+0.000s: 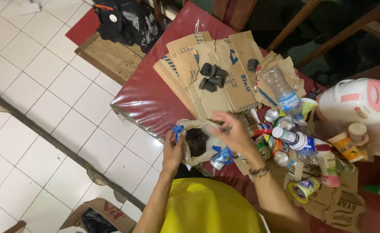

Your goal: The person sorts recyclable materials on a table, placing plastic bottles, cans, and plastic caps into a reusable bag. They tie the bag and then begin placing additional cans into a second white plastic bag.

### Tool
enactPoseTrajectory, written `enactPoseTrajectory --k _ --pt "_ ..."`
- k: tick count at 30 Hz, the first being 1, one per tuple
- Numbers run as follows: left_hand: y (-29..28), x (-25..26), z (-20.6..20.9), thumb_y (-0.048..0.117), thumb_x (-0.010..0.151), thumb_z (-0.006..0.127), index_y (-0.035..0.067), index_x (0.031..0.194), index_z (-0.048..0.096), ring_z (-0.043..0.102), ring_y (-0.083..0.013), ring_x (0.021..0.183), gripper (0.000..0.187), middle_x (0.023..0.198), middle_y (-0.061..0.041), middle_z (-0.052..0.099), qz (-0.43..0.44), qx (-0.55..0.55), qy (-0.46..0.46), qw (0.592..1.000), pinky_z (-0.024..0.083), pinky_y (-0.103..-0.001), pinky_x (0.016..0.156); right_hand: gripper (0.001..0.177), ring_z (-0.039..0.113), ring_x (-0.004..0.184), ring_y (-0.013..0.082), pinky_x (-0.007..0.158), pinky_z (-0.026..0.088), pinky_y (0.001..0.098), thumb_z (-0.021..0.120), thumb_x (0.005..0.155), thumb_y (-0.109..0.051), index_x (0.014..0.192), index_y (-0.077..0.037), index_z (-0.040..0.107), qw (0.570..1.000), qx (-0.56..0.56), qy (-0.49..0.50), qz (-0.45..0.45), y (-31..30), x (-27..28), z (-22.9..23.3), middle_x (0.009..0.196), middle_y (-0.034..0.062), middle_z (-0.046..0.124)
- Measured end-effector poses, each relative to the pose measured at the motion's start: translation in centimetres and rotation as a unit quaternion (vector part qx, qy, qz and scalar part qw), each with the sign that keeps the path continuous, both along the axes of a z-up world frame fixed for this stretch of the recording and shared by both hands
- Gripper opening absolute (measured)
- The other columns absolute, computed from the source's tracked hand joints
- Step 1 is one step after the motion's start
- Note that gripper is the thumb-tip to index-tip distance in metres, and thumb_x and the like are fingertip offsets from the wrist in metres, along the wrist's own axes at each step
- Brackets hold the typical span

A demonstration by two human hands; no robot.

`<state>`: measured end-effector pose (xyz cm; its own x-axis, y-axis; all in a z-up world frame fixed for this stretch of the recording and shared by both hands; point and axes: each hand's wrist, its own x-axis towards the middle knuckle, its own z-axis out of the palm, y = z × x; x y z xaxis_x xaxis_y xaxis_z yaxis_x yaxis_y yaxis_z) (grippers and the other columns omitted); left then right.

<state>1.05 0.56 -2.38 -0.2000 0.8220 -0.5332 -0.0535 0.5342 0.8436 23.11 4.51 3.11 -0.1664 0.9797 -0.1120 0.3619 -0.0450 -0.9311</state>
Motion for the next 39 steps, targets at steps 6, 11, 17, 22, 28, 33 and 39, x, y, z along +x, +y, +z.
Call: enactPoseTrajectory --k 6,11,17,22,28,33,39 --pt "-0.6 -0.5 -0.1 0.038 0.095 0.065 0.007 0.13 0.062 0.061 -0.0152 0.08 0.047 0.1 -0.009 0.071 -0.001 0.001 -0.017 1.0 0.051 -0.031 0.072 0.054 0.068 0.081 0.015 0.073 0.055 0.0309 0.076 0.087 -0.03 0.134 -0.007 0.064 0.988 -0.006 -0.114 -0.104 9.1 3.3 -7.2 0.12 0.0099 0.073" --pt "-0.8 -0.9 0.0 0.04 0.094 0.065 0.009 0.135 0.06 0.065 -0.0171 0.091 0.052 0.108 -0.012 0.073 0.0 0.008 -0.011 1.0 0.052 -0.031 0.083 0.063 0.066 0.1 0.0233 0.083 0.053 0.0355 0.089 0.083 -0.036 0.128 0.002 0.064 0.967 0.115 -0.162 -0.159 16.7 4.4 -16.6 0.115 0.0192 0.071" --pt "-1.1 -1.1 0.2 0.043 0.092 0.066 0.012 0.139 0.057 0.066 -0.0178 0.099 0.057 0.113 -0.012 0.071 0.008 -0.007 0.022 1.0 0.052 -0.032 0.09 0.064 0.068 0.095 0.0223 0.084 0.049 0.0328 0.085 0.081 -0.044 0.123 0.003 0.075 0.975 -0.136 -0.015 -0.175 18.0 4.5 -18.1 0.109 0.0173 0.074" --pt "-1.1 -0.9 0.2 0.04 0.094 0.066 0.009 0.133 0.062 0.063 -0.0171 0.087 0.05 0.101 -0.01 0.07 0.01 0.008 -0.001 1.0 0.052 -0.032 0.081 0.061 0.065 0.1 0.0181 0.085 0.05 0.0279 0.088 0.081 -0.034 0.118 0.009 0.068 0.973 -0.112 0.051 -0.197 16.8 4.5 -16.3 0.112 0.0144 0.073" --pt "-0.9 -0.6 0.9 0.037 0.094 0.067 0.007 0.125 0.064 0.06 -0.0139 0.071 0.043 0.085 -0.008 0.07 -0.003 0.01 0.01 1.0 0.05 -0.028 0.068 0.054 0.067 0.103 0.015 0.088 0.05 0.0251 0.085 0.083 -0.029 0.123 0.005 0.068 0.962 -0.053 0.103 -0.248 9.6 6.1 -8.2 0.114 0.0119 0.074" --pt "-0.8 -0.3 1.1 0.026 0.095 0.07 0.002 0.116 0.068 0.06 -0.0129 0.068 0.032 0.081 -0.008 0.069 -0.038 0.055 0.052 0.996 0.049 -0.029 0.062 0.056 0.068 0.105 0.0141 0.088 0.052 0.0246 0.084 0.083 -0.024 0.128 0.004 0.064 0.958 -0.077 0.125 -0.246 2.5 8.1 -4.4 0.117 0.0094 0.073" --pt "-0.5 -1.2 1.5 0.016 0.095 0.069 0.002 0.114 0.069 0.067 -0.0144 0.07 0.024 0.084 -0.01 0.074 -0.05 0.08 0.086 0.992 0.053 -0.031 0.065 0.054 0.068 0.092 0.0127 0.076 0.051 0.0269 0.082 0.082 -0.015 0.131 -0.001 0.063 0.947 -0.144 0.155 -0.243 -3.6 8.7 -3.4 0.111 0.0089 0.075"
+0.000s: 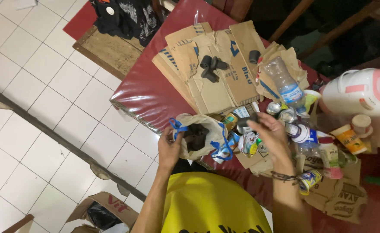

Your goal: The person sorts recyclable materials on a table, placing plastic bottles, cans, and plastic caps into a reusable bag. They tie the bag and then begin placing additional cans into a second white plastic bag.

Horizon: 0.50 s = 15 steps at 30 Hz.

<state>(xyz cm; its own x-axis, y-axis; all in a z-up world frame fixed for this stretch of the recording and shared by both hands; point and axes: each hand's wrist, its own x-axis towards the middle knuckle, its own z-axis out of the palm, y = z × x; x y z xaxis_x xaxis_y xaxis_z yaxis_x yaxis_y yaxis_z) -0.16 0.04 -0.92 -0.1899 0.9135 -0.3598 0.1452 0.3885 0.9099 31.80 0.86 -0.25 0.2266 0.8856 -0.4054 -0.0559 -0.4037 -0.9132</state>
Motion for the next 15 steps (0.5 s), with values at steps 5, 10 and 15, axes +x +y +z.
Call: enactPoseTrajectory --k 5,10,15 --pt "0.4 0.8 0.1 0.019 0.095 0.068 0.003 0.116 0.068 0.07 -0.0138 0.078 0.027 0.094 -0.009 0.077 0.004 0.018 -0.051 0.998 0.056 -0.029 0.071 0.056 0.071 0.089 0.0138 0.078 0.059 0.0278 0.088 0.078 -0.016 0.126 0.0 0.064 0.981 0.109 -0.001 0.162 -0.4 -5.5 -0.8 0.108 0.0111 0.076" --pt "0.4 1.3 -0.2 0.022 0.095 0.069 0.004 0.119 0.066 0.07 -0.0133 0.079 0.03 0.094 -0.009 0.077 0.01 0.014 -0.028 0.999 0.055 -0.029 0.072 0.068 0.065 0.089 0.0137 0.072 0.058 0.0309 0.087 0.073 -0.031 0.133 -0.009 0.061 0.967 0.006 -0.117 0.226 -0.3 -9.0 1.6 0.118 0.0085 0.072" --pt "-0.1 0.4 -0.7 0.023 0.096 0.069 0.004 0.118 0.068 0.063 -0.0139 0.072 0.029 0.088 -0.008 0.074 0.029 -0.005 -0.033 0.999 0.052 -0.03 0.067 0.059 0.069 0.094 0.0124 0.078 0.057 0.029 0.08 0.083 -0.036 0.133 -0.008 0.064 0.969 -0.009 -0.141 0.205 1.6 -6.7 0.7 0.12 0.0066 0.074"
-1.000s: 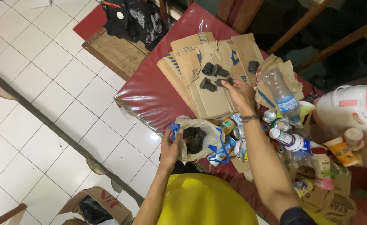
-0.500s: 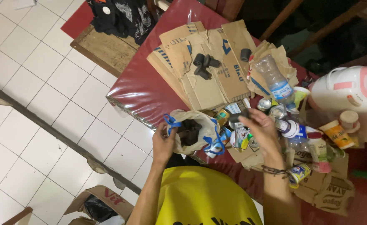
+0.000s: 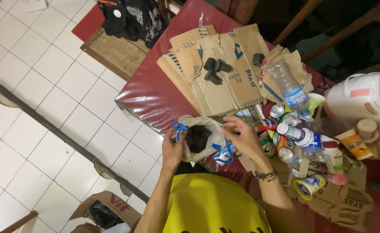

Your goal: The person sorts recyclable materials on a table, placing plastic bottles, cans, and plastic caps into a reusable bag. They tie the bag and then begin placing additional cans into a second white plastic bag.

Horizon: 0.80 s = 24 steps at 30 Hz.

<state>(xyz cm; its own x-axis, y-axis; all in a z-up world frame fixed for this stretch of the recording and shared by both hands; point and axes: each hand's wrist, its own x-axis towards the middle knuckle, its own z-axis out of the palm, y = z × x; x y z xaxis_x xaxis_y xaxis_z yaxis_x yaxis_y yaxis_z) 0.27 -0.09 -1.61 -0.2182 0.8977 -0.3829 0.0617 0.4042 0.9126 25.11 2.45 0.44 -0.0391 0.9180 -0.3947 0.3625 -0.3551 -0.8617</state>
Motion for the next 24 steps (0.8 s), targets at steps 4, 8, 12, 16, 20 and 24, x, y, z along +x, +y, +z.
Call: enactPoseTrajectory --k 4,8,12,16,20,24 --pt "-0.4 -0.3 -0.3 0.023 0.098 0.068 0.004 0.117 0.07 0.063 -0.0116 0.075 0.027 0.09 -0.007 0.074 -0.008 0.028 0.015 0.999 0.052 -0.028 0.071 0.05 0.07 0.104 0.0124 0.093 0.053 0.0271 0.077 0.091 -0.032 0.13 -0.003 0.065 0.996 0.077 0.035 -0.03 4.6 2.2 -2.7 0.117 0.0078 0.076" --pt "0.0 0.1 -0.1 0.022 0.096 0.068 0.005 0.119 0.068 0.064 -0.0108 0.077 0.028 0.093 -0.006 0.075 -0.003 0.04 -0.014 0.999 0.052 -0.027 0.072 0.04 0.073 0.102 0.0186 0.089 0.057 0.0315 0.074 0.089 -0.025 0.123 -0.006 0.068 0.992 0.11 -0.055 -0.042 11.7 2.6 -4.1 0.114 0.0085 0.076" --pt "-0.1 0.3 0.5 0.022 0.096 0.067 0.006 0.12 0.067 0.061 -0.0094 0.073 0.029 0.092 -0.005 0.074 -0.001 0.009 -0.032 0.999 0.05 -0.027 0.066 0.036 0.068 0.11 0.0332 0.092 0.051 0.0427 0.073 0.088 -0.02 0.123 -0.013 0.07 0.945 0.187 -0.266 -0.03 17.3 2.3 -6.1 0.118 0.0126 0.073" --pt "-0.3 0.5 0.5 0.021 0.096 0.069 0.004 0.116 0.067 0.054 -0.0091 0.069 0.026 0.085 -0.005 0.069 0.017 -0.007 -0.041 0.999 0.045 -0.028 0.061 0.051 0.06 0.112 0.0415 0.09 0.049 0.0469 0.08 0.083 -0.022 0.131 -0.011 0.067 0.92 0.28 -0.267 -0.059 20.3 0.6 -10.3 0.121 0.0218 0.064" --pt "-0.7 0.1 0.5 0.021 0.095 0.07 0.006 0.113 0.067 0.053 -0.0084 0.068 0.023 0.081 -0.003 0.068 0.02 -0.024 -0.011 0.999 0.045 -0.027 0.061 0.046 0.063 0.107 0.0356 0.087 0.051 0.0441 0.084 0.085 -0.031 0.124 -0.012 0.071 0.927 0.237 -0.275 -0.095 20.2 0.0 -11.5 0.115 0.0173 0.067" --pt "-1.0 0.0 0.8 0.02 0.096 0.067 0.005 0.121 0.065 0.057 -0.0087 0.072 0.029 0.085 -0.004 0.069 0.006 0.025 -0.027 0.999 0.048 -0.027 0.064 0.044 0.068 0.088 0.0181 0.079 0.054 0.0315 0.078 0.092 -0.032 0.123 -0.002 0.068 0.966 0.211 -0.021 -0.151 18.3 1.2 -8.7 0.098 0.002 0.073"
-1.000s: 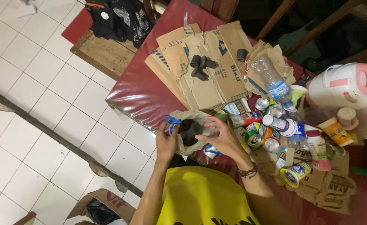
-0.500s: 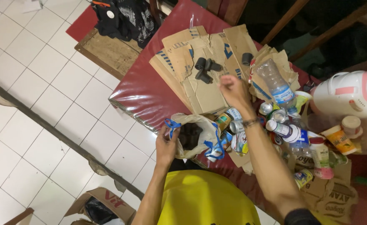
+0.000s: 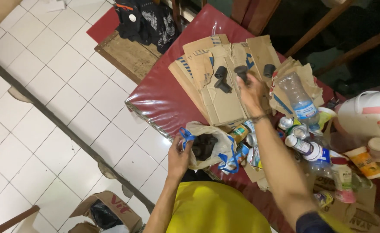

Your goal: The person sorts recyclable materials on a table, placing plastic bottles, cans, and plastic caps into a reusable bag. They tie the bag and then begin placing additional cans into a second white plastic bag.

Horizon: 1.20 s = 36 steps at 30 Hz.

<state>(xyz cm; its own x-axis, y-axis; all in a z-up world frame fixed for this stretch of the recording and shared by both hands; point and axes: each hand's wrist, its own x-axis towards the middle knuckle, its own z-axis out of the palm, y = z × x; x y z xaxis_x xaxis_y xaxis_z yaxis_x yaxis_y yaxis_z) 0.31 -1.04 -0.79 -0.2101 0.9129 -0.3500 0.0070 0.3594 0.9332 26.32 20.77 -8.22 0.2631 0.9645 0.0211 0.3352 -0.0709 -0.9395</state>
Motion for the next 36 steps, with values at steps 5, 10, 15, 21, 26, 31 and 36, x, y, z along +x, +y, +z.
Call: enactPoseTrajectory --k 5,10,15,21,26,31,36 --pt "0.0 0.3 0.4 0.016 0.092 0.061 0.005 0.127 0.063 0.07 -0.0092 0.079 0.037 0.09 -0.004 0.074 0.006 0.019 0.08 0.997 0.055 -0.025 0.071 0.032 0.049 0.066 0.0056 0.058 0.039 0.0246 0.076 0.096 -0.027 0.111 0.001 0.073 0.974 -0.113 0.097 0.172 -9.9 0.6 8.1 0.079 -0.0002 0.061" --pt "1.1 1.7 -0.5 0.033 0.104 0.056 -0.001 0.107 0.071 0.056 -0.0118 0.073 0.037 0.081 -0.008 0.068 0.047 0.047 0.091 0.994 0.048 -0.028 0.068 0.041 0.07 0.086 0.0306 0.072 0.054 0.0401 0.083 0.081 -0.036 0.108 -0.007 0.073 0.909 -0.036 -0.274 0.311 -17.3 -3.9 11.7 0.098 0.0129 0.073" --pt "1.1 1.7 -1.5 0.04 0.103 0.057 -0.001 0.1 0.067 0.055 -0.0139 0.069 0.042 0.073 -0.008 0.061 0.024 0.087 0.117 0.989 0.047 -0.03 0.065 0.037 0.07 0.09 0.0329 0.076 0.054 0.0435 0.075 0.087 -0.031 0.119 -0.012 0.071 0.944 -0.112 -0.226 0.211 -18.6 -5.2 11.8 0.111 0.0097 0.072" --pt "0.9 1.4 -0.5 0.038 0.102 0.063 0.0 0.103 0.071 0.054 -0.0152 0.072 0.039 0.078 -0.009 0.062 0.007 0.021 0.115 0.993 0.047 -0.031 0.067 0.033 0.072 0.073 0.0163 0.068 0.056 0.0322 0.075 0.088 -0.029 0.117 -0.012 0.072 0.975 -0.109 -0.131 0.14 -13.7 -1.8 8.2 0.104 0.0016 0.075" --pt "1.2 1.3 0.3 0.016 0.084 0.08 0.001 0.115 0.064 0.07 -0.0129 0.084 0.038 0.097 -0.007 0.075 -0.043 0.06 0.079 0.994 0.056 -0.028 0.075 0.045 0.071 0.09 0.0244 0.079 0.054 0.0383 0.081 0.085 -0.033 0.124 -0.013 0.072 0.979 -0.061 -0.173 0.092 -5.0 -1.1 1.5 0.099 0.009 0.075" --pt "0.6 0.8 0.1 0.003 0.088 0.073 0.002 0.123 0.064 0.071 -0.013 0.082 0.036 0.098 -0.009 0.078 -0.036 0.002 0.032 0.999 0.057 -0.028 0.072 0.057 0.071 0.084 0.0289 0.077 0.054 0.0417 0.086 0.076 -0.037 0.127 -0.016 0.072 0.964 -0.097 -0.224 0.108 -0.6 -3.0 -2.9 0.09 0.0101 0.074" --pt "-0.1 -0.3 -0.6 -0.005 0.089 0.065 0.0 0.123 0.065 0.071 -0.0123 0.083 0.035 0.097 -0.009 0.077 -0.011 0.009 0.011 1.0 0.057 -0.027 0.073 0.05 0.066 0.075 0.0229 0.07 0.052 0.0368 0.086 0.079 -0.037 0.123 -0.014 0.076 0.966 -0.087 -0.217 0.114 -0.3 -1.5 -4.4 0.083 0.0081 0.071"
